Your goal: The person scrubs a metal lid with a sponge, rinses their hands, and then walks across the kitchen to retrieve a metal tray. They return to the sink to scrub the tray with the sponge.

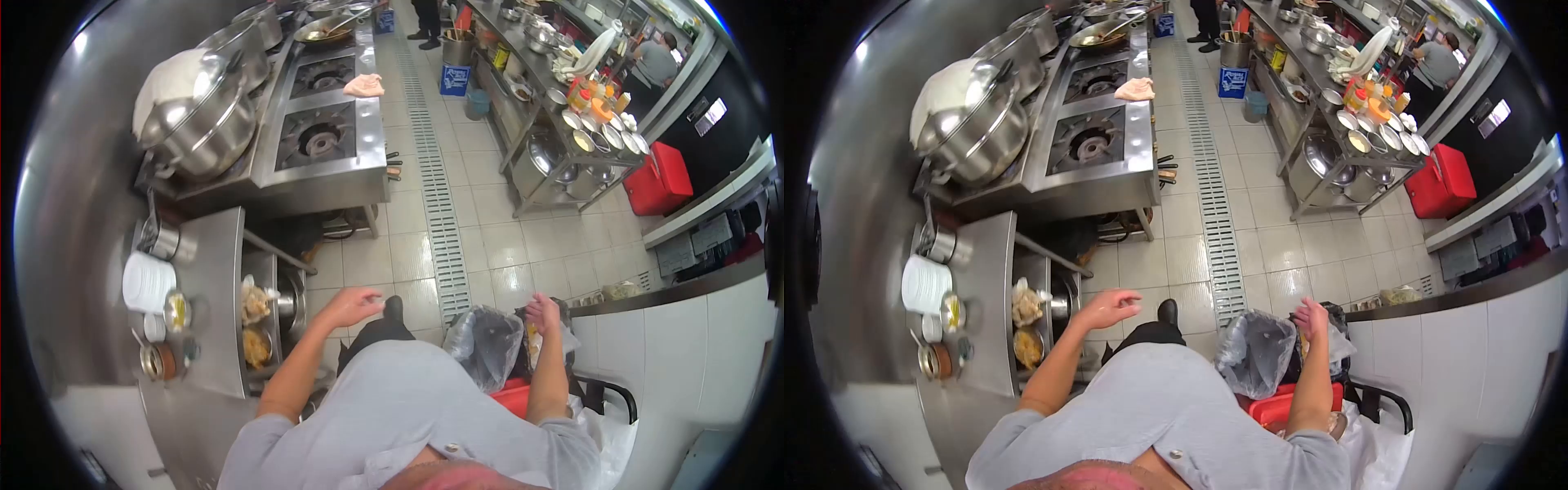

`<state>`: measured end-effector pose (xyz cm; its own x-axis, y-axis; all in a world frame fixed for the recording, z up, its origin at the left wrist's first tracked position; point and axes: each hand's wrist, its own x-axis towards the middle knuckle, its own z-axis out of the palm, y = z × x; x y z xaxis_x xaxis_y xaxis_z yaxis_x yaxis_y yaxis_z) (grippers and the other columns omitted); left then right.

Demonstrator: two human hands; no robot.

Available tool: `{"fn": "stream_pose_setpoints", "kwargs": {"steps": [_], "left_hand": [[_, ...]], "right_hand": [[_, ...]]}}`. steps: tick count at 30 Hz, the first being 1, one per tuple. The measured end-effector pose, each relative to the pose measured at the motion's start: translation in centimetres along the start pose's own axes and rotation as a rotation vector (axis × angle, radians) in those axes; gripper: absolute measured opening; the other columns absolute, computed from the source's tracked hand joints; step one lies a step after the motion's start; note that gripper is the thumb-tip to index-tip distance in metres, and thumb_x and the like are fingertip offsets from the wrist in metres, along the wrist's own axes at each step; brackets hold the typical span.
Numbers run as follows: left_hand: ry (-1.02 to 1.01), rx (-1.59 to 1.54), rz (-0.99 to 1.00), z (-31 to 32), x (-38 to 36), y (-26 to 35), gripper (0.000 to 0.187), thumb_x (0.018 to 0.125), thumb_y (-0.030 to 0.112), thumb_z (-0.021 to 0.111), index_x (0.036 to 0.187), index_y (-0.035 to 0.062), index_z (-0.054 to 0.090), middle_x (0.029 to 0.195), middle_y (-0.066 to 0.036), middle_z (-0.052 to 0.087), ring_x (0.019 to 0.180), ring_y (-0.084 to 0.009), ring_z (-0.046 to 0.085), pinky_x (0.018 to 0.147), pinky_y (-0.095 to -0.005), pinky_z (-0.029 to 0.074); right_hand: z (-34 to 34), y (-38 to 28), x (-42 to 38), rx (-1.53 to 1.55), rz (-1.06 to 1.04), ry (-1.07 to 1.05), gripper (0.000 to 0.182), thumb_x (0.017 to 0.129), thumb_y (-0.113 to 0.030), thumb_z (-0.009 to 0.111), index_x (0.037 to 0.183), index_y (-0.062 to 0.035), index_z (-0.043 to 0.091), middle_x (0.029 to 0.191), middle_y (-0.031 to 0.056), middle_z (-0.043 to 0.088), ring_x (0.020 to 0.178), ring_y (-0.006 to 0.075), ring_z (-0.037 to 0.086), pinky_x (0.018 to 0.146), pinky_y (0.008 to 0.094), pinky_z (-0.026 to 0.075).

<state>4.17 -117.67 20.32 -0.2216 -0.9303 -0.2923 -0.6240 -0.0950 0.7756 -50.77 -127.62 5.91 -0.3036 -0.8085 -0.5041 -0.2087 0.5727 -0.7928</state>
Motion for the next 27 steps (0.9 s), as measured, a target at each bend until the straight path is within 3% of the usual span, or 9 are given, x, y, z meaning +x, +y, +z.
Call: {"fn": "stream_pose_setpoints", "kwargs": {"steps": [2, 6, 8, 10, 14, 18, 22, 25, 27], "left_hand": [[-0.035, 0.025, 0.127, -1.7, 7.6, 0.5, 0.041, 0.09, 0.036, 0.066, 0.118, 0.0055, 0.065, 0.097, -0.013, 0.069, 0.087, -0.0245, 0.066, 0.076, -0.0348, 0.052], [-0.167, -0.018, 0.27, -7.5, 21.1, 7.2, 0.043, 0.09, 0.036, 0.065, 0.12, 0.0044, 0.063, 0.095, -0.015, 0.069, 0.085, -0.0272, 0.066, 0.075, -0.037, 0.052], [-0.159, 0.096, 0.314, -9.8, 27.8, 9.7, 0.044, 0.09, 0.036, 0.065, 0.12, 0.0047, 0.064, 0.094, -0.015, 0.069, 0.085, -0.0292, 0.066, 0.075, -0.0383, 0.052], [-0.159, 0.197, 0.32, -11.7, 34.7, 11.1, 0.043, 0.089, 0.036, 0.065, 0.119, 0.0051, 0.064, 0.093, -0.016, 0.069, 0.085, -0.0308, 0.066, 0.076, -0.0395, 0.052], [-0.118, 0.277, 0.308, -14.8, 52.5, 11.5, 0.042, 0.089, 0.036, 0.065, 0.118, 0.0053, 0.064, 0.091, -0.016, 0.068, 0.085, -0.0318, 0.066, 0.075, -0.0406, 0.052], [-0.076, 0.29, 0.152, -18.3, 64.0, 9.4, 0.041, 0.087, 0.033, 0.067, 0.116, 0.0041, 0.065, 0.091, -0.016, 0.069, 0.082, -0.0304, 0.066, 0.073, -0.039, 0.052], [0.009, 0.272, -0.002, -23.0, 72.2, 7.9, 0.041, 0.087, 0.031, 0.068, 0.116, 0.0025, 0.064, 0.089, -0.015, 0.07, 0.079, -0.0277, 0.066, 0.072, -0.0369, 0.052], [0.023, 0.184, -0.146, -26.8, 77.9, 6.9, 0.047, 0.085, 0.035, 0.068, 0.119, 0.0039, 0.064, 0.094, -0.018, 0.07, 0.088, -0.0344, 0.067, 0.076, -0.0414, 0.052], [0.064, 0.143, -0.221, -29.4, 82.1, 6.5, 0.048, 0.085, 0.035, 0.068, 0.121, 0.0028, 0.063, 0.095, -0.019, 0.07, 0.088, -0.0333, 0.068, 0.077, -0.0402, 0.052]], "right_hand": [[0.1, 3.2, 3.0, -0.315, -0.264, 0.086, 0.039, 0.085, -0.031, 0.067, 0.114, -0.0055, 0.066, 0.09, 0.0068, 0.064, 0.08, 0.0244, 0.064, 0.066, 0.0404, 0.053], [1.5, 4.9, 1.9, 0.232, 0.53, -0.185, 0.019, 0.085, -0.031, 0.063, 0.083, -0.0111, 0.063, 0.07, 0.0032, 0.057, 0.065, 0.0245, 0.059, 0.062, 0.0384, 0.051], [2.3, 11.2, 2.6, -0.791, -0.072, -0.05, 0.026, 0.085, -0.025, 0.059, 0.082, -0.002, 0.07, 0.065, 0.0132, 0.064, 0.066, 0.0278, 0.064, 0.063, 0.041, 0.051], [3.2, 12.8, 2.6, -1.003, -0.053, -0.232, 0.034, 0.08, -0.04, 0.066, 0.084, -0.0069, 0.073, 0.089, 0.0184, 0.071, 0.083, 0.0339, 0.07, 0.076, 0.0481, 0.052], [6.0, 10.3, 8.9, -0.896, 0.193, -0.423, 0.033, 0.084, -0.037, 0.061, 0.083, -0.0064, 0.072, 0.085, 0.0167, 0.071, 0.079, 0.0327, 0.069, 0.074, 0.0473, 0.053], [7.7, 3.4, 23.5, -0.936, 0.104, -0.56, 0.033, 0.089, -0.035, 0.057, 0.082, -0.0059, 0.072, 0.082, 0.0151, 0.071, 0.076, 0.0315, 0.069, 0.071, 0.0465, 0.053], [9.1, -8.2, 47.3, -1.375, -0.646, -0.609, 0.035, 0.093, -0.032, 0.052, 0.08, -0.0054, 0.071, 0.079, 0.0135, 0.07, 0.072, 0.0304, 0.069, 0.069, 0.0457, 0.053], [12.7, -22.8, 64.4, -1.302, -0.594, -0.303, 0.034, 0.091, -0.031, 0.053, 0.083, -0.0032, 0.07, 0.087, 0.0183, 0.068, 0.085, 0.0373, 0.066, 0.076, 0.0496, 0.051], [16.6, -39.8, 69.0, -0.893, -0.275, -0.202, 0.038, 0.087, -0.037, 0.06, 0.097, -0.0024, 0.071, 0.103, 0.0204, 0.07, 0.096, 0.0387, 0.065, 0.086, 0.0468, 0.051]]}}
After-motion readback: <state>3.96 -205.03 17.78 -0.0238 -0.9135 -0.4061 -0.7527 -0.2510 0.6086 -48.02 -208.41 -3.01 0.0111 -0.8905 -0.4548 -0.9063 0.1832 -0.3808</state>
